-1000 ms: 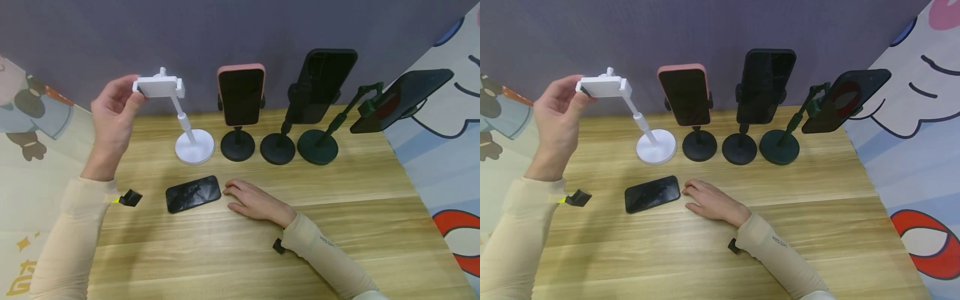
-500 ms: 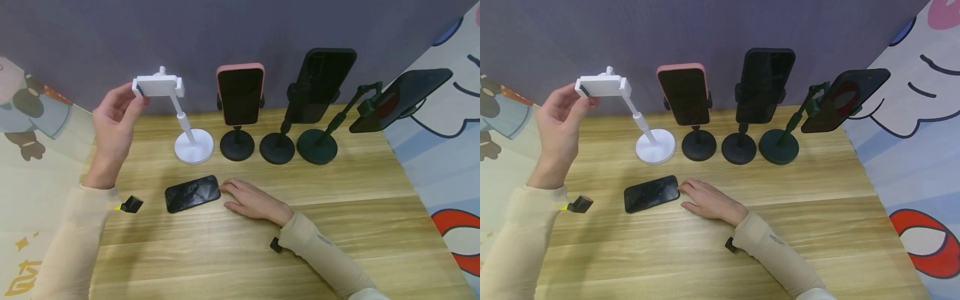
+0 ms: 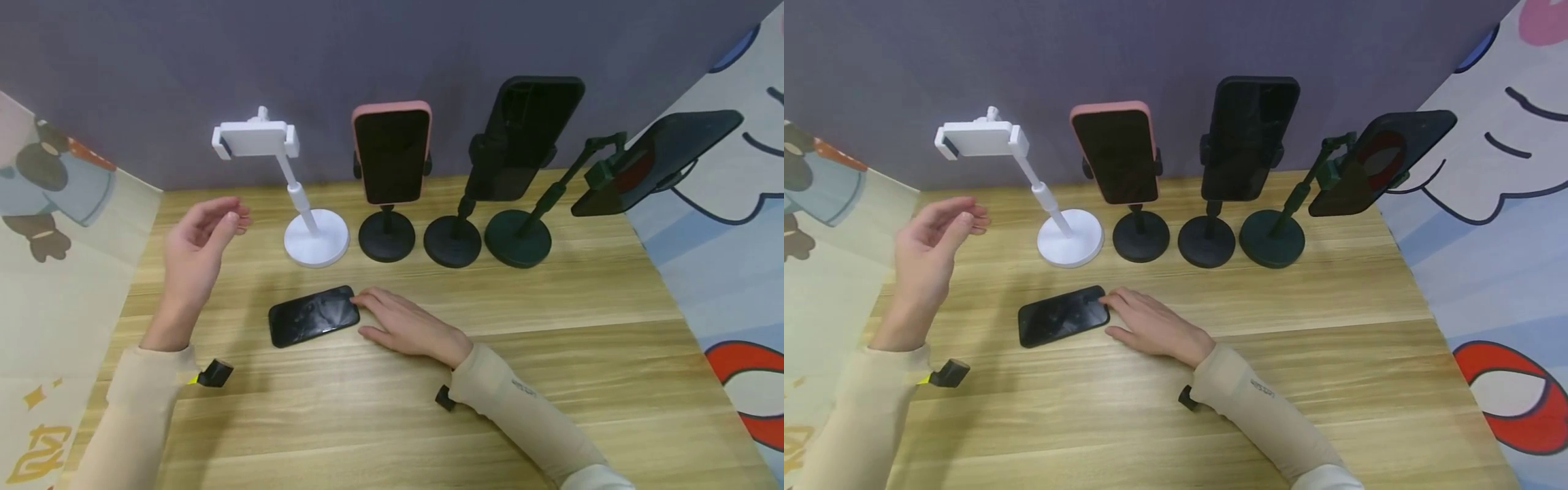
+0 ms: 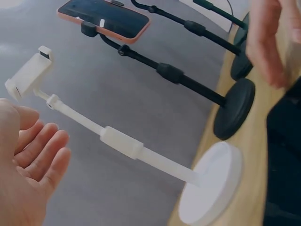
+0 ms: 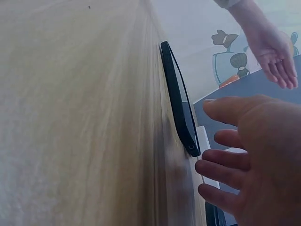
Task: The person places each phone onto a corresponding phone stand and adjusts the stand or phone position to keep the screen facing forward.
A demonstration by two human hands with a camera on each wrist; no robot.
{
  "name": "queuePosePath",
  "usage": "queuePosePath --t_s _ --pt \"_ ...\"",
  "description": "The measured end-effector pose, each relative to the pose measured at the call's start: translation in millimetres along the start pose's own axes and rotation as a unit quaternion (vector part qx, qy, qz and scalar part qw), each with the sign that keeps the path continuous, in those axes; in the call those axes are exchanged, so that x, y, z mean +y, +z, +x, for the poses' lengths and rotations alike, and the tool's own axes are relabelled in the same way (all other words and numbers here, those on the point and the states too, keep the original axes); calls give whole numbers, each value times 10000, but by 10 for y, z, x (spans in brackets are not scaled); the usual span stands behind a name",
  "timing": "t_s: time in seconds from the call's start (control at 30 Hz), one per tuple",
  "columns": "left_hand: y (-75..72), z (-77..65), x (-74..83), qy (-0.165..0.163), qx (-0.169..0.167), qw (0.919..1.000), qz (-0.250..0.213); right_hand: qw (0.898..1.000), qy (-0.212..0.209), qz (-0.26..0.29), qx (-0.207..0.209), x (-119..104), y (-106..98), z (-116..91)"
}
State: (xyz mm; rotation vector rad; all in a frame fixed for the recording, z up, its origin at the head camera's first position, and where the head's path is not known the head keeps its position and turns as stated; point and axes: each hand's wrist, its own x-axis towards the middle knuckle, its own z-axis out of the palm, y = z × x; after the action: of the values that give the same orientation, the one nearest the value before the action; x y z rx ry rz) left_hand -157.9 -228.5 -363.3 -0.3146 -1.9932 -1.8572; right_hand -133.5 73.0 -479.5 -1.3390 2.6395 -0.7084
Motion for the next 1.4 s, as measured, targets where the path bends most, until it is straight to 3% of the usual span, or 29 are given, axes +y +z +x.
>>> queuePosePath --t_s 0.3,0.63,0.83,1.1,1.4 --pt "-31 -315 -109 -360 -455 9971 500 9998 76 -178 79 -55 13 120" --pt "-44 -570 -265 -634 -606 9921 896 9986 -226 -462 105 -192 175 337" --pt "-37 -611 -297 -681 -584 9926 813 9972 -288 -687 -37 -262 254 452" --pt "1 -632 -324 -635 -731 9920 810 9914 -192 -1134 -620 -396 355 624" --pt "-7 -651 -316 -740 -815 9907 801 9862 -275 -1400 -839 -516 487 776"
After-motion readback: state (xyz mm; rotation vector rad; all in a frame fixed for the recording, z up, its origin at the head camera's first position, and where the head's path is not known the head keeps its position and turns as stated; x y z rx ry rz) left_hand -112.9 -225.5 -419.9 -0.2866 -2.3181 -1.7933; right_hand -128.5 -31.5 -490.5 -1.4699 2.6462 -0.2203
